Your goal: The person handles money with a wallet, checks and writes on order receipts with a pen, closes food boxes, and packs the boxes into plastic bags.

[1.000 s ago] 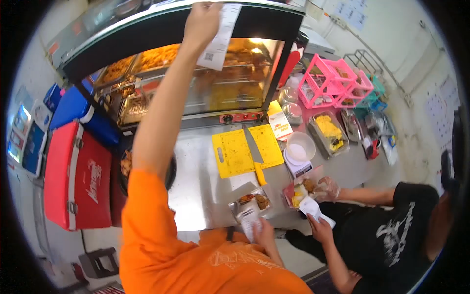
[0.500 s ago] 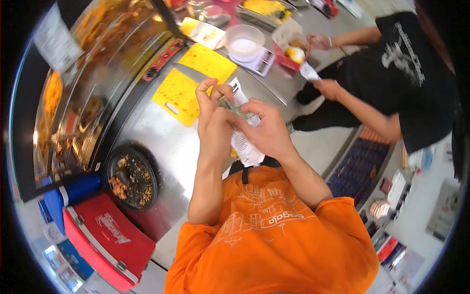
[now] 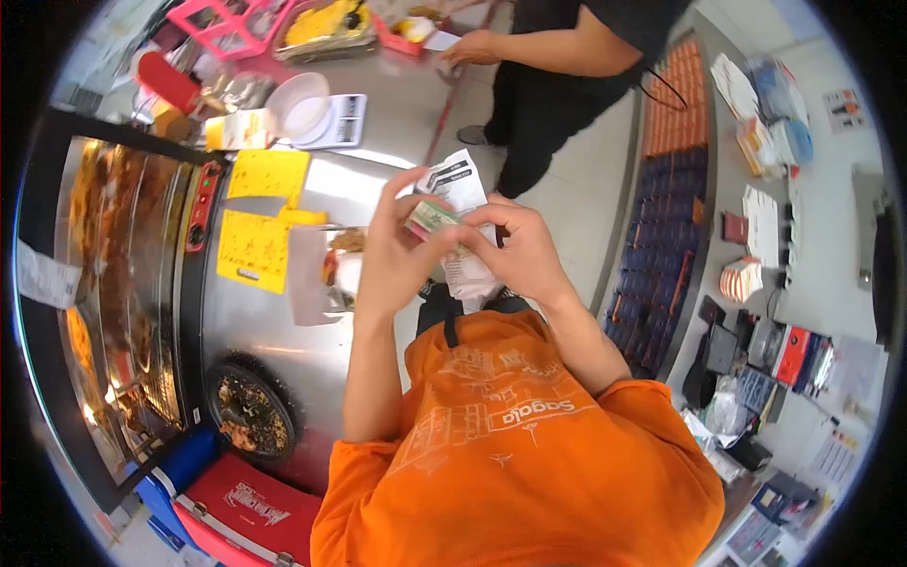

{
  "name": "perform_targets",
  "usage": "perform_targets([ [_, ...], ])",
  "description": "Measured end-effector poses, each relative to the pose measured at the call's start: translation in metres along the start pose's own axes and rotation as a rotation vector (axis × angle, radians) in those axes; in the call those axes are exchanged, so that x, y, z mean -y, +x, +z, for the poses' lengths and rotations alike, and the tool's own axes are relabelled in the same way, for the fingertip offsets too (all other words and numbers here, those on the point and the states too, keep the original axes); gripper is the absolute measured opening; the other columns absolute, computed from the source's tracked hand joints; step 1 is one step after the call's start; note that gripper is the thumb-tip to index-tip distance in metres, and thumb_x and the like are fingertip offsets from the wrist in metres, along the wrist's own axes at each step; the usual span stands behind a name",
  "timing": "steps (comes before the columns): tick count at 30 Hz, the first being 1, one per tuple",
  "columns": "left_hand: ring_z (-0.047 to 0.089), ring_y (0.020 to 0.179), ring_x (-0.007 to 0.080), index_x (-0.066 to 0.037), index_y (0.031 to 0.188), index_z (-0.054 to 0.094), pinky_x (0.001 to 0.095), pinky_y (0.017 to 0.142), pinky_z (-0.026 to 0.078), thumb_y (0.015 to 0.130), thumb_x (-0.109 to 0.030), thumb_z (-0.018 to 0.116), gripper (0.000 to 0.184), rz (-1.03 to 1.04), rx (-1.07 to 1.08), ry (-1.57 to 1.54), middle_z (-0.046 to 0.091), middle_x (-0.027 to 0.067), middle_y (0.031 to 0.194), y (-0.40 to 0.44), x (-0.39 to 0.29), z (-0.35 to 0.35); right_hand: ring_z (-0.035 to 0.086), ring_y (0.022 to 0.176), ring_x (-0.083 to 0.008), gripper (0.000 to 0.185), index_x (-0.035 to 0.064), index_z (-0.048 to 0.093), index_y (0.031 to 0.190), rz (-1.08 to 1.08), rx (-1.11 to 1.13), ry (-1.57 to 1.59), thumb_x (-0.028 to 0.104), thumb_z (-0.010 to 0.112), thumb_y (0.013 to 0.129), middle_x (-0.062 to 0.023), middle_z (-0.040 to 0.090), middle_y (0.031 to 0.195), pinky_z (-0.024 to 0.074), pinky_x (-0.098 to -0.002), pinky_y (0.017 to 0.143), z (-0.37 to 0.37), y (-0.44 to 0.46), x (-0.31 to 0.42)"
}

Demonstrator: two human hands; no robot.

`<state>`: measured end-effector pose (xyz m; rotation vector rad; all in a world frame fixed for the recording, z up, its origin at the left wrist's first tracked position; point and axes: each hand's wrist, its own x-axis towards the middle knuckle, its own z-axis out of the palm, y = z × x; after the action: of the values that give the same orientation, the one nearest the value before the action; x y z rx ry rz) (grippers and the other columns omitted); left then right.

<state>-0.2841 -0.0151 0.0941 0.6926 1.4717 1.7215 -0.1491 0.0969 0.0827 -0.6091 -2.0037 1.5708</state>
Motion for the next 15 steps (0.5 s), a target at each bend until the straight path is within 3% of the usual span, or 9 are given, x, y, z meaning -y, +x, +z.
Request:
perform_targets([
  [2, 0.061, 0.096, 0.0108, -0.007, 0.134, 0.049, 0.0259, 0.085, 0.049, 0.086, 0.0, 0.07, 0.053, 0.067, 0.107, 0.325, 0.068, 0.0092, 0.101, 0.005, 0.01, 0.05, 0.05, 0.063, -0.0084, 0.013, 0.0004, 0.072, 0.091, 0.039, -0.097, -0.005, 0.012, 0.073, 0.088, -0.0027, 0.063, 0.079, 0.0381, -0.025, 0.056, -0.042, -0.023, -0.003],
  [3, 0.061, 0.094, 0.0107, -0.006, 0.127, 0.053, 0.0257, 0.082, 0.048, 0.084, 0.002, 0.071, 0.047, -0.124, 0.119, 0.108, 0.068, 0.0073, 0.1, 0.004, 0.003, 0.076, 0.05, 0.063, -0.0079, 0.013, -0.0002, 0.072, 0.091, 0.062, -0.17, 0.009, 0.012, 0.072, 0.088, -0.0025, 0.064, 0.08, 0.0381, -0.0246, 0.056, -0.065, -0.036, -0.01],
  [6, 0.062, 0.091, 0.0096, -0.003, 0.121, 0.057, 0.0238, 0.078, 0.049, 0.082, 0.006, 0.069, 0.042, -0.182, 0.262, 0.166, 0.068, 0.006, 0.099, 0.005, 0.039, 0.116, 0.048, 0.064, -0.0059, 0.013, -0.0014, 0.071, 0.09, 0.141, -0.428, 0.131, 0.011, 0.071, 0.09, -0.0009, 0.064, 0.081, 0.0372, -0.0233, 0.055, -0.139, -0.079, -0.03],
  [7, 0.061, 0.088, 0.0081, -0.001, 0.116, 0.06, 0.022, 0.074, 0.049, 0.082, 0.01, 0.066, 0.037, -0.085, 0.314, 0.266, 0.068, 0.0056, 0.099, 0.006, 0.054, 0.13, 0.048, 0.064, -0.0051, 0.013, -0.0017, 0.071, 0.09, 0.17, -0.52, 0.184, 0.011, 0.071, 0.09, -0.0003, 0.065, 0.081, 0.0367, -0.0228, 0.055, -0.164, -0.096, -0.035],
  [8, 0.061, 0.088, 0.0073, 0.001, 0.115, 0.062, 0.021, 0.076, 0.048, 0.083, 0.011, 0.063, 0.033, -0.223, 0.354, 0.194, 0.068, 0.0052, 0.102, 0.007, 0.062, 0.14, 0.047, 0.063, -0.0044, 0.013, -0.0017, 0.071, 0.09, 0.159, -0.546, 0.176, 0.011, 0.071, 0.09, 0.0005, 0.065, 0.081, 0.036, -0.0222, 0.055, -0.189, -0.112, -0.035],
  [10, 0.062, 0.092, 0.0088, 0.0, 0.12, 0.061, 0.0223, 0.08, 0.049, 0.086, 0.008, 0.063, 0.035, -0.281, 0.557, 0.286, 0.067, 0.0056, 0.107, 0.02, 0.085, 0.163, 0.045, 0.063, -0.0029, 0.013, -0.0016, 0.071, 0.089, 0.144, -0.6, 0.16, 0.011, 0.07, 0.091, 0.002, 0.064, 0.081, 0.0344, -0.0211, 0.054, -0.233, -0.144, -0.032],
  [14, 0.061, 0.098, 0.0099, 0.003, 0.122, 0.061, 0.024, 0.082, 0.051, 0.09, -0.003, 0.066, 0.033, -0.235, 0.88, 0.038, 0.066, 0.0059, 0.111, 0.018, 0.071, 0.279, 0.047, 0.063, -0.0025, 0.012, -0.0004, 0.072, 0.09, 0.204, -0.561, 0.037, 0.011, 0.071, 0.09, 0.002, 0.064, 0.078, 0.0346, -0.0209, 0.053, -0.294, -0.193, -0.04],
  [15, 0.062, 0.097, 0.0115, 0.004, 0.118, 0.062, 0.0266, 0.084, 0.051, 0.091, -0.008, 0.068, 0.03, -0.293, 0.936, 0.139, 0.067, 0.0061, 0.106, 0.016, 0.066, 0.309, 0.046, 0.061, -0.003, 0.011, 0.0007, 0.072, 0.09, 0.254, -0.556, -0.045, 0.012, 0.072, 0.089, 0.0021, 0.064, 0.074, 0.035, -0.0215, 0.053, -0.308, -0.2, -0.035],
])
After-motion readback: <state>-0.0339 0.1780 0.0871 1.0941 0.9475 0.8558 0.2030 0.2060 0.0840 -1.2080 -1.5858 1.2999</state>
